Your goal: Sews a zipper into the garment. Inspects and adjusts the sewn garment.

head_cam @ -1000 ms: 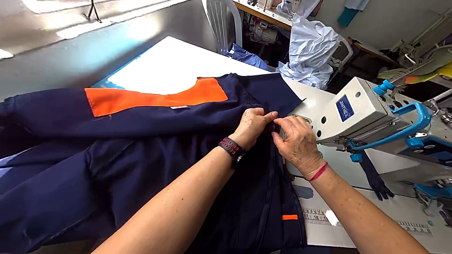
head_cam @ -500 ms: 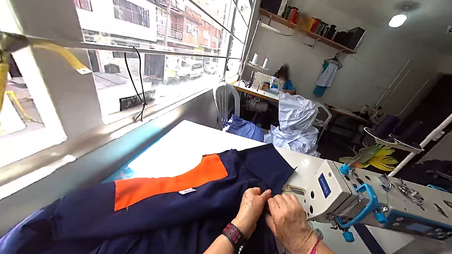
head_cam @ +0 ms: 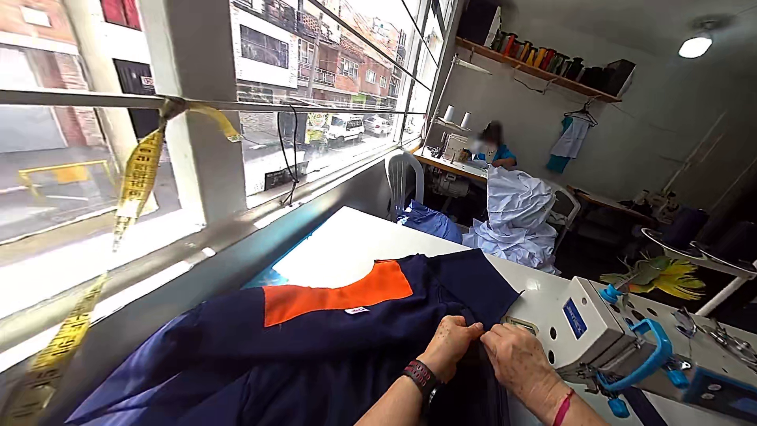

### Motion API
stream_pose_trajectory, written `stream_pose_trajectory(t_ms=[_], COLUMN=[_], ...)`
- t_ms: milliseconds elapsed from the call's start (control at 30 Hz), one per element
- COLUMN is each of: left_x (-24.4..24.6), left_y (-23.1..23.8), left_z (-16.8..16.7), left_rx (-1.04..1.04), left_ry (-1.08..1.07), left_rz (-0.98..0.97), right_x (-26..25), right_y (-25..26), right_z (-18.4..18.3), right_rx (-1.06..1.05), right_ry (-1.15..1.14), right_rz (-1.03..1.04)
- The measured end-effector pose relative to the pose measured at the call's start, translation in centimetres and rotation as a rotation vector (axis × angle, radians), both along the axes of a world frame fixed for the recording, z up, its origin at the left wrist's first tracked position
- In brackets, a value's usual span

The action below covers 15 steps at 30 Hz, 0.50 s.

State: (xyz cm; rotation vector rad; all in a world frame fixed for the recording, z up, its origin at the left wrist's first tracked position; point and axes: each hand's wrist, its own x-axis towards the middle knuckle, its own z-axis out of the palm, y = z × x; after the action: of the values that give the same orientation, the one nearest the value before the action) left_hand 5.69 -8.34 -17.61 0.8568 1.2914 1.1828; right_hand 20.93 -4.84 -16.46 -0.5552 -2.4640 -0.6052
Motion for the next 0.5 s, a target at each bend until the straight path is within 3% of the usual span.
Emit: stream_pose_trajectory(t_ms=[133, 233, 367, 500], left_x=[-1.2, -1.0, -0.6, -0.5], left_y=[-0.8, -1.4, -1.6, -0.4], left_z=[1.6, 1.1, 0.9, -0.2], left_rx=[0.043, 0.086, 0.178, 0.252], left_ry=[0.035, 0.121, 0.261, 0.224], left_rz=[-0.054, -0.002, 0.037, 0.093], right_x=[0.0, 0.7, 1.0, 0.5], right_y=[0.1, -1.1, -2.8, -2.8], right_z=[-0.2, -0.2, 0.7, -0.2], right_rx=[-0.012, -0.172, -0.651, -1.127], right_ry=[0.059, 0.186, 0.407, 0.598], right_rz=[0.032, 0.021, -0.141, -0.224])
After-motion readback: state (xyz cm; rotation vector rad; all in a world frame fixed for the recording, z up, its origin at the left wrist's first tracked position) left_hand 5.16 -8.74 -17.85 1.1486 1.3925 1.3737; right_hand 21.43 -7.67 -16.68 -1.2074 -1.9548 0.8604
